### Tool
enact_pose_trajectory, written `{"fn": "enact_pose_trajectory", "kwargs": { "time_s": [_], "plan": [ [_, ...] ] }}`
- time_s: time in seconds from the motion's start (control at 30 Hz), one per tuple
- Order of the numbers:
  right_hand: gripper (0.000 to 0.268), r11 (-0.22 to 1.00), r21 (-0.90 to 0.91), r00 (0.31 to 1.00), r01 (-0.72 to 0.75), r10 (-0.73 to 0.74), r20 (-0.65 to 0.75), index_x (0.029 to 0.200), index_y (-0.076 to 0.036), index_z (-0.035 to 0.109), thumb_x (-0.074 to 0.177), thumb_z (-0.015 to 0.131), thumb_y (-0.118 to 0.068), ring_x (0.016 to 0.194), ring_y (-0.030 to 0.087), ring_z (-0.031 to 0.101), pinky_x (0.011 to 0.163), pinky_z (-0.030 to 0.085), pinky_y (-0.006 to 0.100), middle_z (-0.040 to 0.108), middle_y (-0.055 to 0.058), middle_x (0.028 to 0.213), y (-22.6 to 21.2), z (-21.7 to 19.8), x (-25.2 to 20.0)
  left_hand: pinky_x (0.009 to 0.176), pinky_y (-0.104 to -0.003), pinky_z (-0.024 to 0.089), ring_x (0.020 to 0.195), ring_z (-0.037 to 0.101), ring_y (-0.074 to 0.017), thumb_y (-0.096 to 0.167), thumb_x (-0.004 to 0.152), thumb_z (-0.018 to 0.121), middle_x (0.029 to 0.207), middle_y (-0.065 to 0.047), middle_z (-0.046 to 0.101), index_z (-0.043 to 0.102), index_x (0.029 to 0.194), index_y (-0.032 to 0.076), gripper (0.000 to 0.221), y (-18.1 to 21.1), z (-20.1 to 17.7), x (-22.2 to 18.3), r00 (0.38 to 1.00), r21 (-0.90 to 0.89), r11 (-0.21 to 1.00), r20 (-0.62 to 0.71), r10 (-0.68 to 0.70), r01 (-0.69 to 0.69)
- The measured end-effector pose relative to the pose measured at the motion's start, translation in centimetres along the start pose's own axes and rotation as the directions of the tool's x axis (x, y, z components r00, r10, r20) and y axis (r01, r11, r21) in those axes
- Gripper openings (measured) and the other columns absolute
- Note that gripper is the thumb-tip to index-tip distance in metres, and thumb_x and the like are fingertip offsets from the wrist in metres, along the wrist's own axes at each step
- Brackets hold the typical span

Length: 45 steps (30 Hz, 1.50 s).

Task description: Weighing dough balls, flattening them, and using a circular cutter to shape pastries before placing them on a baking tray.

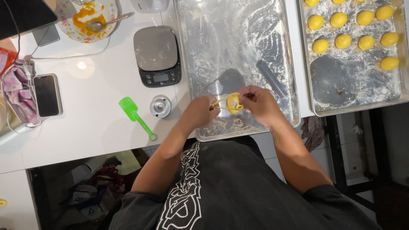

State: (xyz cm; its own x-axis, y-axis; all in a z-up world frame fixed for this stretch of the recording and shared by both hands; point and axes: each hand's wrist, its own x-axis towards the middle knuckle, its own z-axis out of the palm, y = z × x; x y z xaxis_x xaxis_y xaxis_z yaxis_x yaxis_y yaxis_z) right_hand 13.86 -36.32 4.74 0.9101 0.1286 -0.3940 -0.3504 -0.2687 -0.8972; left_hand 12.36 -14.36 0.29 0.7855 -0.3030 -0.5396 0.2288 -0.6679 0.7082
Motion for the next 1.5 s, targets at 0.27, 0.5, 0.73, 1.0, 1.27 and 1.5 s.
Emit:
{"fn": "enact_pose_trajectory", "kwargs": {
  "time_s": [0.27, 0.5, 0.73, 1.0, 1.27, 1.5],
  "plan": [
    [0.041, 0.559, -0.788, 0.962, 0.257, -0.225, 0.155, 0.135, -0.003, 0.066, 0.094, 0.063, -0.003, 0.126, 0.04, 0.059, 0.101, 0.052, 0.042, 0.064, 0.02, 0.132, 6.3, 0.6, 3.7, 0.071, -0.034, 0.058, 0.077, 0.072, -0.0296, 0.02, 0.086, 0.073, 0.081, -0.011, 0.072, 0.079, 0.099, 0.008, 0.018, 0.3, 0.3, -1.2, 0.944, 0.18, 0.968, -0.247, 0.218, -0.176],
    [0.047, 0.452, -0.823, 0.938, 0.344, -0.127, 0.323, 0.141, -0.008, 0.059, 0.094, 0.066, -0.012, 0.116, 0.037, 0.062, 0.094, 0.056, 0.045, 0.063, 0.016, 0.118, 10.7, 0.5, 7.6, 0.074, -0.035, 0.058, 0.084, 0.071, -0.0309, 0.013, 0.091, 0.068, 0.093, -0.017, 0.071, 0.076, 0.105, 0.004, 0.019, 0.6, 0.1, -3.2, 0.91, 0.334, 0.907, -0.232, 0.344, -0.258],
    [0.028, 0.581, -0.744, 0.937, 0.331, -0.109, 0.332, 0.105, -0.009, 0.06, 0.081, 0.074, -0.013, 0.101, 0.043, 0.065, 0.084, 0.053, 0.048, 0.063, 0.015, 0.096, 10.3, 0.3, 7.2, 0.07, -0.025, 0.056, 0.082, 0.068, -0.0194, 0.009, 0.089, 0.07, 0.09, -0.012, 0.068, 0.076, 0.101, 0.004, 0.014, -1.6, 2.4, -1.9, 0.871, 0.7, 0.706, -0.274, 0.409, -0.111],
    [0.025, 0.927, -0.373, 0.97, 0.044, 0.05, 0.238, 0.108, -0.001, 0.072, 0.084, 0.066, -0.003, 0.082, 0.029, 0.069, 0.069, 0.056, 0.039, 0.068, 0.018, 0.09, 6.9, -0.1, 4.2, 0.089, -0.042, 0.048, 0.097, 0.065, -0.0319, -0.002, 0.093, 0.062, 0.095, -0.021, 0.069, 0.072, 0.112, -0.007, 0.022, -3.9, 4.5, 0.4, 0.767, 0.818, 0.573, -0.338, 0.546, -0.048],
    [0.027, 0.884, 0.383, 0.953, -0.267, 0.182, 0.244, 0.107, 0.006, 0.064, 0.081, 0.06, 0.002, 0.07, 0.021, 0.071, 0.064, 0.063, 0.034, 0.063, 0.013, 0.089, 4.9, -1.3, 2.0, 0.114, -0.044, 0.043, 0.127, 0.059, -0.0323, 0.022, 0.105, 0.051, 0.132, -0.021, 0.065, 0.057, 0.143, 0.002, 0.043, -3.5, 6.3, 1.9, 0.963, -0.724, 0.649, -0.077, 0.26, -0.233],
    [0.029, 0.669, 0.713, 0.957, -0.211, -0.006, 0.289, 0.111, 0.001, 0.063, 0.084, 0.051, 0.004, 0.076, 0.029, 0.067, 0.07, 0.06, 0.046, 0.058, 0.015, 0.077, 5.3, -2.5, 2.1, 0.101, -0.037, 0.056, 0.109, 0.068, -0.0192, 0.033, 0.105, 0.06, 0.121, -0.006, 0.067, 0.061, 0.131, 0.007, 0.037, -1.6, 8.9, 2.4, 0.964, -0.994, 0.001, 0.106, 0.243, 0.109]
  ]
}}
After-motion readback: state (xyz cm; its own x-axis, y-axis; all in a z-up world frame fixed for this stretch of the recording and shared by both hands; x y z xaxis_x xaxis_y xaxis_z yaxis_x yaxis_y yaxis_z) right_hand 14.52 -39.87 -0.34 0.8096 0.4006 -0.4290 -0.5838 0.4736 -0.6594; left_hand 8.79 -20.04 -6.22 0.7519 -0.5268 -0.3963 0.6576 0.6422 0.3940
